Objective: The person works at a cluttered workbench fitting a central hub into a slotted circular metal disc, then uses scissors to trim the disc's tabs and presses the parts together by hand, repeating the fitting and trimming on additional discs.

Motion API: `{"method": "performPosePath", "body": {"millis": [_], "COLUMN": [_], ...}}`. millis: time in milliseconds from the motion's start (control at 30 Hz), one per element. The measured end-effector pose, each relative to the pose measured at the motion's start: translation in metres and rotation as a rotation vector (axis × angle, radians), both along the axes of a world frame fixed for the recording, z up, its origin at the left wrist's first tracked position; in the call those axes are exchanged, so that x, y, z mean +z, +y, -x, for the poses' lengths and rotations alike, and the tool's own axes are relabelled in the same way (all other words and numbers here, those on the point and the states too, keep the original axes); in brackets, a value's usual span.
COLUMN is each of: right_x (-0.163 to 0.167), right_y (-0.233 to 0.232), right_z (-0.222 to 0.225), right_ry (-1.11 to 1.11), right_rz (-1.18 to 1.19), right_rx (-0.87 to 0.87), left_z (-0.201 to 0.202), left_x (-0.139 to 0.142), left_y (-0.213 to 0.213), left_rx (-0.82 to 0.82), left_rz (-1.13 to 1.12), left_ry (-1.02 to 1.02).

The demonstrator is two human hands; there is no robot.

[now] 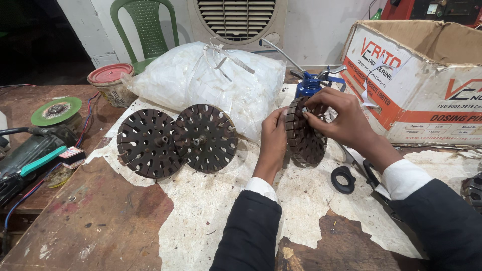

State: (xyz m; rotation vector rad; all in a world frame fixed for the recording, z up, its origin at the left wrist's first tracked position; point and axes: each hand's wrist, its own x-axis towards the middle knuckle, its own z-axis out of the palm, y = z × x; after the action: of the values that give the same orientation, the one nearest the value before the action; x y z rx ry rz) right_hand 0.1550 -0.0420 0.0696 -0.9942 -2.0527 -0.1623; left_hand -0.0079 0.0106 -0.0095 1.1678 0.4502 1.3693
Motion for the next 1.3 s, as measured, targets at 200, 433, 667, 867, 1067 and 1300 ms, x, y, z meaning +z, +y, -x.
{"method": "performPosePath", "body": {"millis": [200,433,667,867,1067,1300], "right_x": [0.000,-0.001,-0.007,-0.010,-0.012,-0.014], "right_y": [-0.002,-0.002,-0.002,0.000,-0.001,-0.001], "right_z": [0.004,0.007,0.019,0.024,0.027,0.029], "right_ry": [-0.009,0.018,0.006,0.007,0.063,0.073], "right_rz": [-0.019,0.011,-0.077,-0.075,-0.066,-0.069], "right_rx": [-0.075,-0.102,-0.148,-0.193,-0.176,-0.192], "left_z": [-0.003,-0.003,-0.002,-0.002,-0.001,-0.001], "left_x": [-0.008,-0.013,-0.012,-0.012,-0.011,-0.009], "left_y": [0.006,0.009,0.012,0.012,0.011,0.009], "left_rx": [-0.027,-0.066,-0.003,-0.015,0.000,-0.009], "left_rz": [0.014,0.023,0.079,0.091,0.109,0.079], "left_ry": [-0.020,-0.100,-0.094,-0.148,-0.123,-0.148]}}
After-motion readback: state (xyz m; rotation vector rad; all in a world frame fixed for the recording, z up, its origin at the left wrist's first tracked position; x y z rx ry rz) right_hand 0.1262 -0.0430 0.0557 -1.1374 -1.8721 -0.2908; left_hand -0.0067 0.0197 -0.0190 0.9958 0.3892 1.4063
